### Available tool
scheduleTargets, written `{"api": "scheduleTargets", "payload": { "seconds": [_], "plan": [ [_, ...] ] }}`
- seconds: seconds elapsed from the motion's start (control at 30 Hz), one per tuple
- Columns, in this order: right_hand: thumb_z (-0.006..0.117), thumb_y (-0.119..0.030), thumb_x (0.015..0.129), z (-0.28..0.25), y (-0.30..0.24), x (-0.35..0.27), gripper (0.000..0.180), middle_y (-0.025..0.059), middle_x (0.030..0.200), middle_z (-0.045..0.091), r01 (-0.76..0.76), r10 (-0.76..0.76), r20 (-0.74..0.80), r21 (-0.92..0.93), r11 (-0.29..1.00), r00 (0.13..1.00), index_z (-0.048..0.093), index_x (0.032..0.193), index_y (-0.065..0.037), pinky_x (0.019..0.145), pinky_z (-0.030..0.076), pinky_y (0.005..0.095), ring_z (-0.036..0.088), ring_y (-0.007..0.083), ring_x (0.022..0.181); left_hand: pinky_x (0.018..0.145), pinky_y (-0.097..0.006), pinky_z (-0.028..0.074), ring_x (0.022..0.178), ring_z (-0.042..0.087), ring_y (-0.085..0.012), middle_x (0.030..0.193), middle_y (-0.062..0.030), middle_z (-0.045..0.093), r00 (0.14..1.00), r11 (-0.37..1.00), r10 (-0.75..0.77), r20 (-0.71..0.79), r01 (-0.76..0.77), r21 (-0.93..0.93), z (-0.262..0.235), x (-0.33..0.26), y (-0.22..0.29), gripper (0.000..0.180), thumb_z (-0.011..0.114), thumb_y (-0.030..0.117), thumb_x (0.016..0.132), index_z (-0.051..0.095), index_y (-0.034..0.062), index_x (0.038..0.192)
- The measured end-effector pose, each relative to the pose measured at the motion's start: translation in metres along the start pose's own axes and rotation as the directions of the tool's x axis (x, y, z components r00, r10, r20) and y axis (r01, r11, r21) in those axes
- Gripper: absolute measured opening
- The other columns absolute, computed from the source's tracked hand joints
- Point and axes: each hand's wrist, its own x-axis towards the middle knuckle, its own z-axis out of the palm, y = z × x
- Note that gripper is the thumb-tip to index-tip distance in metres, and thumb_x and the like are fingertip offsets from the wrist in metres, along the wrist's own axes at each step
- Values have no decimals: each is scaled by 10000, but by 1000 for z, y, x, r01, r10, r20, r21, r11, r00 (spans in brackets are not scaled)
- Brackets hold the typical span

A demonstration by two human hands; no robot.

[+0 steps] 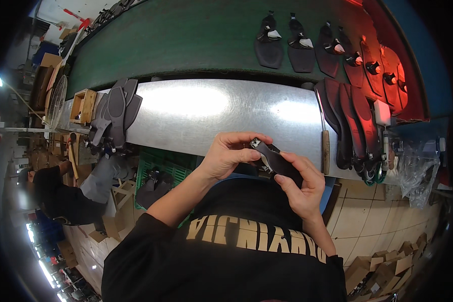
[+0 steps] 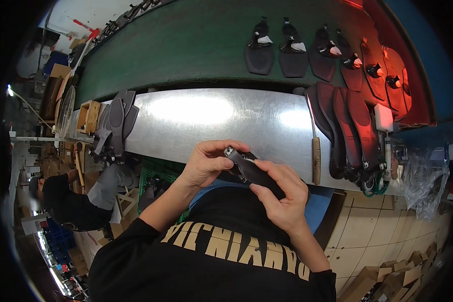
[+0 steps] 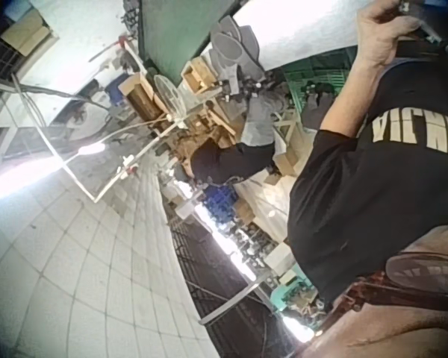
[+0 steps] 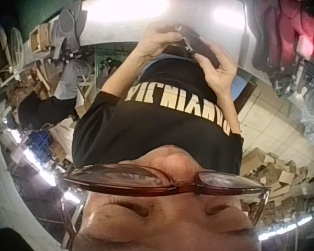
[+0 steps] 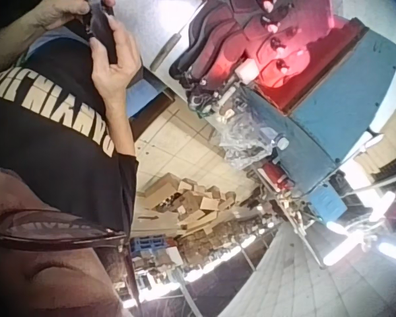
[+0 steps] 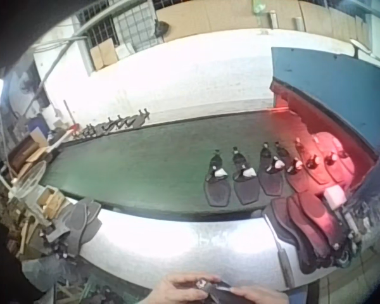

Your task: The person assembles footwear by attaching small white plastic components to the heel area of dark shoe insoles. Using a pointed metal tool, the person presses the components into place on each insole. The finished insoles are then placed on a green conveyor belt. The process is repeated for multiple insoles throughout the video.

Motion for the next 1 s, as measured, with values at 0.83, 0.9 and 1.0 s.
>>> {"api": "scheduleTargets", "payload": {
  "seconds": [0.83, 0.9, 1.0],
  "plan": [
    [712, 20, 702, -3, -17, 5, 407, 121, 826, 620, 51, -42, 41, -221, 974, 998, 657, 1105, -4, 652, 484, 313, 616, 246, 724, 955, -360, 504, 1131, 600, -271, 1244, -215, 594, 989, 970, 133, 64, -143, 195, 6, -3, 3, 387, 659, -84, 770, 671, 21, 1142],
    [721, 12, 694, -4, -19, 7, 406, 124, 824, 623, 81, -70, 51, -249, 965, 996, 658, 1095, -7, 649, 488, 327, 617, 261, 725, 956, -360, 503, 1153, 586, -284, 1271, -232, 572, 974, 952, 183, 133, -210, 221, 3, -3, 0, 402, 647, -99, 768, 677, 41, 1144],
    [733, 2, 689, -5, -26, 10, 405, 127, 830, 632, 110, -94, 72, -277, 955, 993, 657, 1086, -11, 653, 493, 341, 621, 272, 734, 958, -362, 502, 1174, 571, -303, 1296, -255, 546, 964, 958, 194, 183, -226, 176, 0, -5, 0, 424, 612, -122, 776, 681, 65, 1150]
  ]
}}
